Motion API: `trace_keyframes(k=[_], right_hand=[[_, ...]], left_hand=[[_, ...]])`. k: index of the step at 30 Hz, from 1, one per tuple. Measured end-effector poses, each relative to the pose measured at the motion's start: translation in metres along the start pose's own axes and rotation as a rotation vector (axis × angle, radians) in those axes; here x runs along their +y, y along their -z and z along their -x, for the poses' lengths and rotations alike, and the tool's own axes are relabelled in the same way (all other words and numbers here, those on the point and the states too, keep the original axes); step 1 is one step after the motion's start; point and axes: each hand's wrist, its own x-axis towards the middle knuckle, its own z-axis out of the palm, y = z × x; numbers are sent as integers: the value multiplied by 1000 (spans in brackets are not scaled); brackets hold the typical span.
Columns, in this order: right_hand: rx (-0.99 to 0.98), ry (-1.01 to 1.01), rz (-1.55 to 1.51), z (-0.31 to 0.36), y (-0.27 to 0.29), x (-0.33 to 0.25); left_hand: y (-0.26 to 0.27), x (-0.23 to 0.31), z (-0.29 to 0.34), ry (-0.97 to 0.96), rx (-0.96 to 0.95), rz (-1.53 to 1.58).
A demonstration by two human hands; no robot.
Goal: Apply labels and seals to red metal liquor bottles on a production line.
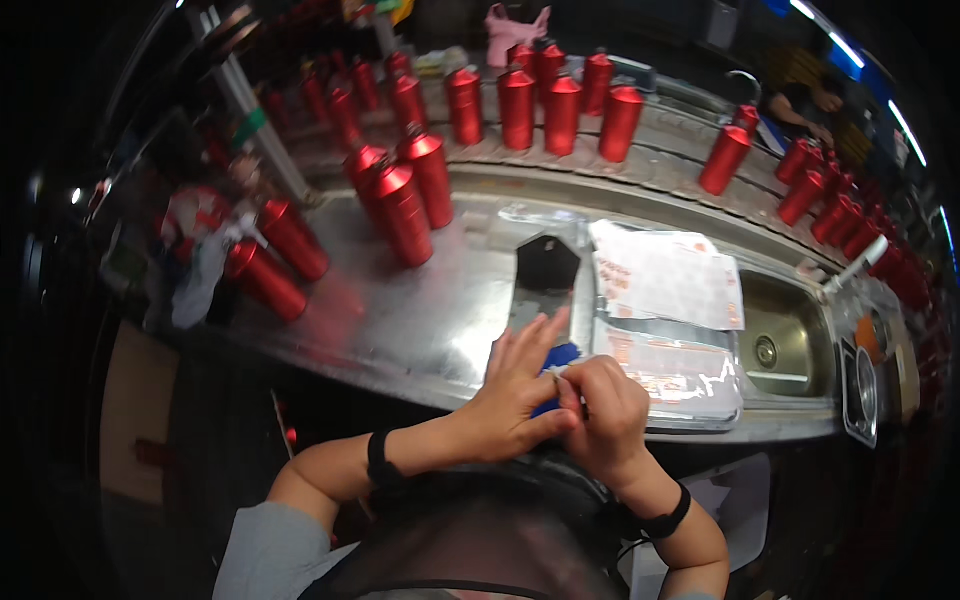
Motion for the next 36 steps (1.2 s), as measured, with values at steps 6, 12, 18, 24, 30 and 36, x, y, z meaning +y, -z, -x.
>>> trace_keyframes(k=[6, 12, 18, 24, 30, 36], right_hand=[[-166, 63, -61, -16, -35, -4], [-204, -157, -242, -37, -52, -4], [-239, -478, -326, -40, -45, 23], [-240, -519, -269, -38, -41, 41], [-233, -587, -268, -32, -42, 55], [-489, -36, -285, -58, -66, 35]], left_hand=[[12, -32, 15, 138, -100, 140], [75, -84, 40, 109, 514, 173], [257, -181, 108, 613, 1347, -789], [278, -205, 127, 666, 1273, -579], [249, -177, 124, 426, 1225, -205], [176, -111, 50, 456, 857, 1055]])
